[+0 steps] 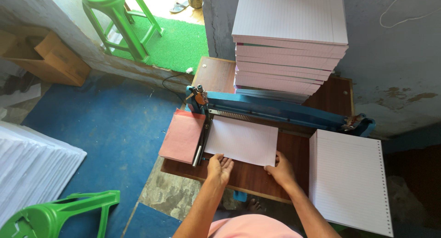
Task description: The person inserts a stack of lined paper into a pink notebook cover, then uses a manual binding machine to staple the spine. They repeat this process for multiple notebooks, stacking the finished items on the table.
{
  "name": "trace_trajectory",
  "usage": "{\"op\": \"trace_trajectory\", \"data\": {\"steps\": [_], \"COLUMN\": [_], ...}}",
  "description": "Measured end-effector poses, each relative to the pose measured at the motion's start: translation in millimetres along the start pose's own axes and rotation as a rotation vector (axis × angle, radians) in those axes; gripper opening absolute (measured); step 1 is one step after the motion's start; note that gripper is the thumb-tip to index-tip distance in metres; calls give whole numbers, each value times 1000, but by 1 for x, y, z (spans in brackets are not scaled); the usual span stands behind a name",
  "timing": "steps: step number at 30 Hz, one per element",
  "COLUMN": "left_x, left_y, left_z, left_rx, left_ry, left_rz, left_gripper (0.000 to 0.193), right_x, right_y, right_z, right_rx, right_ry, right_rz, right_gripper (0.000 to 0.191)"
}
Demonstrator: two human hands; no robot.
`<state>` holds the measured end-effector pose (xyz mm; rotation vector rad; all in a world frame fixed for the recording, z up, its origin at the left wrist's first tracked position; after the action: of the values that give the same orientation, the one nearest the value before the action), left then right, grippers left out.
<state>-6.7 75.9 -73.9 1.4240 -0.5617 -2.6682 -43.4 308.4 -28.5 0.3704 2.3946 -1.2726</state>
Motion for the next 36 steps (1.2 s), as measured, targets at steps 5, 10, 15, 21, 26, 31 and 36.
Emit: {"op": "trace_trajectory", "data": {"steps": [5, 10, 15, 21, 26, 31, 36], "left_x": [3, 7, 3, 1, 0, -4, -8], "left_y": [1, 10, 10, 8, 8, 9, 11], "left_z": [-5, -13, -18, -22, -30, -35, -33], "left_rx": [20, 90, 160, 258, 288, 293, 282], "left_ry": [-35, -69, -82, -176, -279, -335, -361], "left_rz": [-57, -71, -36, 9, 1, 4, 1], "left_gripper": [58, 53, 52, 65, 69, 71, 73], "right_x": [-2, -3, -4, -11, -18, -23, -25], "right_y": [6, 7, 2, -7, -17, -18, -24], "right_z": [2, 6, 3, 3, 2, 2, 3], "right_rx": [-40, -74, -79, 3, 117, 98, 93], "right_ry": [62, 81, 96, 39, 27, 50, 70], "right_rz": [-56, -70, -137, -39, -32, -31, -46], "right_gripper": [82, 83, 85, 82, 83, 85, 85]}}
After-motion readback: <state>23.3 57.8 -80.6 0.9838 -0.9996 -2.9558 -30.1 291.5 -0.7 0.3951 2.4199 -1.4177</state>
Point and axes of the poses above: each hand's wrist, its own x-axis towards the middle knuckle, its own z-axis out of the palm, y = z × x, the point moved 4 cm from there along x, towards the middle knuckle, and after that the axes turned 5 degrees about z, right-handed, at the moved point
